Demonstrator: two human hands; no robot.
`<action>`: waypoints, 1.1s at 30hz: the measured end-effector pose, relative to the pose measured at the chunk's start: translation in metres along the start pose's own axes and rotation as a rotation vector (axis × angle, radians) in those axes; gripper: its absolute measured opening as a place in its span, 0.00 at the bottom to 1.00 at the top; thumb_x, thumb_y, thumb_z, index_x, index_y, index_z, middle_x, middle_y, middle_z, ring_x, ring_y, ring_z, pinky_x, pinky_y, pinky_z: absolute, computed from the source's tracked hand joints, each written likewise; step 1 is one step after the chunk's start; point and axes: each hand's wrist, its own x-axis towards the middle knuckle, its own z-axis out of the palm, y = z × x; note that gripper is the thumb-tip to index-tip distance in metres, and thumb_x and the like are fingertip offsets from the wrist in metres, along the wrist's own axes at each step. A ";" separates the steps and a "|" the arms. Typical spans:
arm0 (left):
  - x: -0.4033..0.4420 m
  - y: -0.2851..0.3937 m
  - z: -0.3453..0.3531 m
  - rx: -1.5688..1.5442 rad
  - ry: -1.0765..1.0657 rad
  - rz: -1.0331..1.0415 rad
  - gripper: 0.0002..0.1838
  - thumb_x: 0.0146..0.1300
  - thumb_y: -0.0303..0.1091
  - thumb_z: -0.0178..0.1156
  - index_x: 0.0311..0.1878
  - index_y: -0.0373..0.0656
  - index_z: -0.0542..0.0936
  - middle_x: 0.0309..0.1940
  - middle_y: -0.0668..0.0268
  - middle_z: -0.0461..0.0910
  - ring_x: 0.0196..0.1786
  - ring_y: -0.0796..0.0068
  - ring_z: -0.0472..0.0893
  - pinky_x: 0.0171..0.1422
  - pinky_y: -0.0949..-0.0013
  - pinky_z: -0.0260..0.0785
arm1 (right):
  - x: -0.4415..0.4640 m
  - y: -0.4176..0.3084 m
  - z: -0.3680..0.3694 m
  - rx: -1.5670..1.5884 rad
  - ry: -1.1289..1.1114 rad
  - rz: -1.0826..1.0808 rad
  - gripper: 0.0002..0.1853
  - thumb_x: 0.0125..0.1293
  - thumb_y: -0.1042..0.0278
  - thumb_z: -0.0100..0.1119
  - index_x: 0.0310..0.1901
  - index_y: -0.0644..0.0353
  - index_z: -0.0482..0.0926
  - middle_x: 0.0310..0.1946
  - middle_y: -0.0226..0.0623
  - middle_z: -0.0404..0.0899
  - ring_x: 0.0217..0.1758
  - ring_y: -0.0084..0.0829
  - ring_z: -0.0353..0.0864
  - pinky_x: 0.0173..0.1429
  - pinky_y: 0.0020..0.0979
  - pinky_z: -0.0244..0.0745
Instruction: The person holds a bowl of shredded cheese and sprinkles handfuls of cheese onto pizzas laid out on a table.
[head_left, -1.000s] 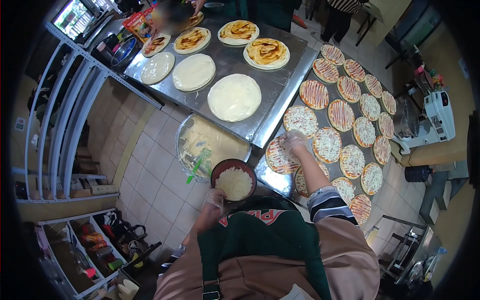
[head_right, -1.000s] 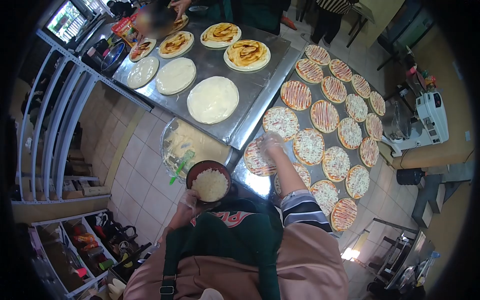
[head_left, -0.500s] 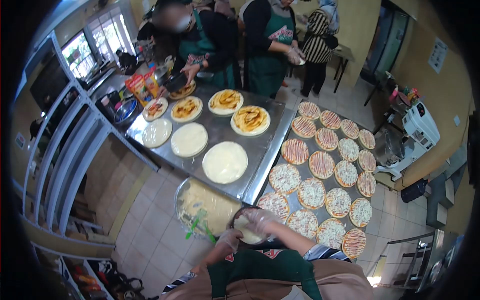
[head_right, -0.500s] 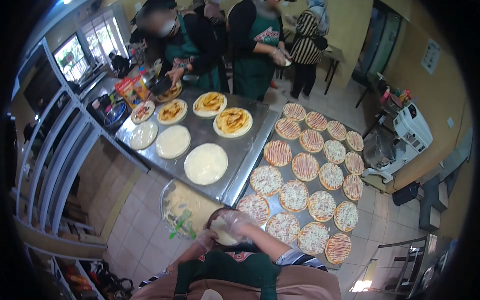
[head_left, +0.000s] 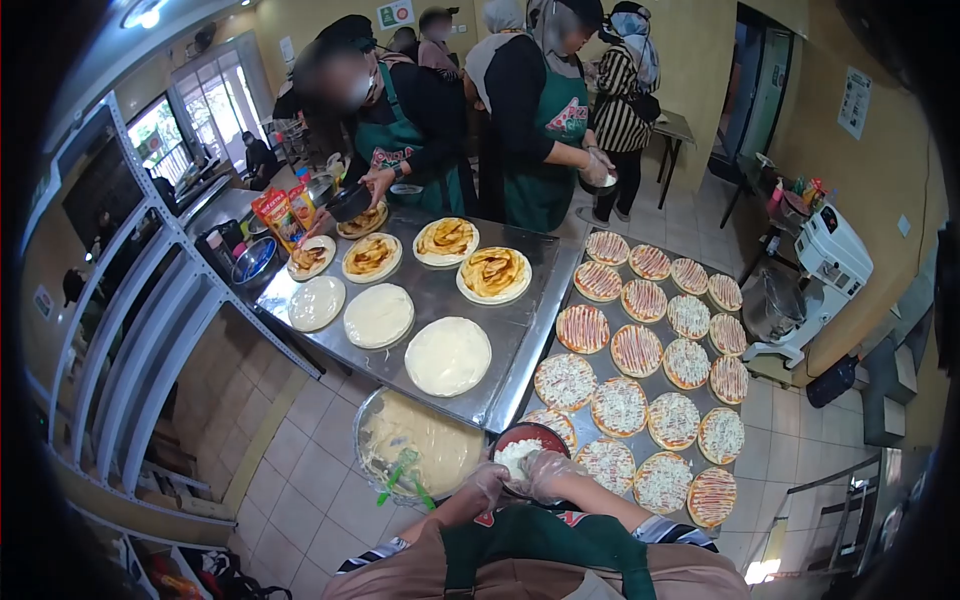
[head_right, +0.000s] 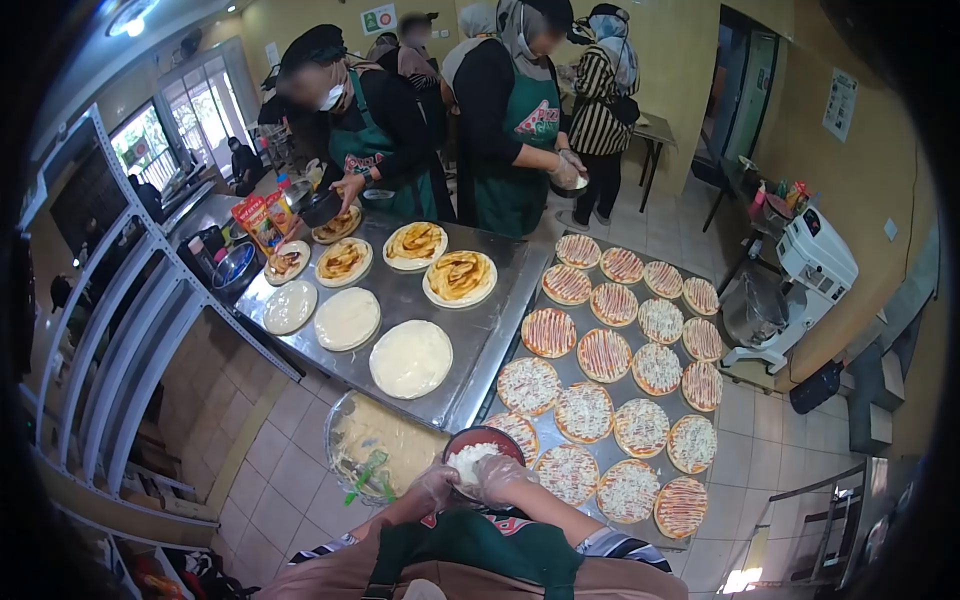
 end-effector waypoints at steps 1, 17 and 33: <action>-0.002 -0.003 0.001 -0.005 0.007 0.003 0.31 0.42 0.21 0.54 0.53 0.48 0.59 0.42 0.58 0.67 0.44 0.58 0.71 0.41 0.60 0.71 | -0.003 -0.001 -0.005 0.091 -0.072 -0.018 0.25 0.54 0.44 0.48 0.43 0.58 0.75 0.40 0.46 0.75 0.44 0.44 0.74 0.48 0.37 0.68; -0.024 -0.034 -0.002 -0.185 0.184 -0.246 0.37 0.41 0.19 0.50 0.58 0.54 0.53 0.46 0.56 0.65 0.45 0.54 0.71 0.40 0.55 0.73 | 0.029 0.050 0.018 1.395 -0.141 -0.032 0.15 0.45 0.77 0.59 0.39 0.64 0.76 0.36 0.36 0.77 0.37 0.27 0.76 0.43 0.25 0.70; -0.113 0.015 -0.023 -0.617 0.390 -0.428 0.23 0.45 0.26 0.47 0.50 0.40 0.61 0.49 0.55 0.64 0.52 0.58 0.68 0.54 0.49 0.66 | 0.104 0.106 0.025 0.253 0.030 0.011 0.15 0.49 0.68 0.58 0.41 0.52 0.79 0.37 0.36 0.78 0.35 0.28 0.76 0.41 0.27 0.69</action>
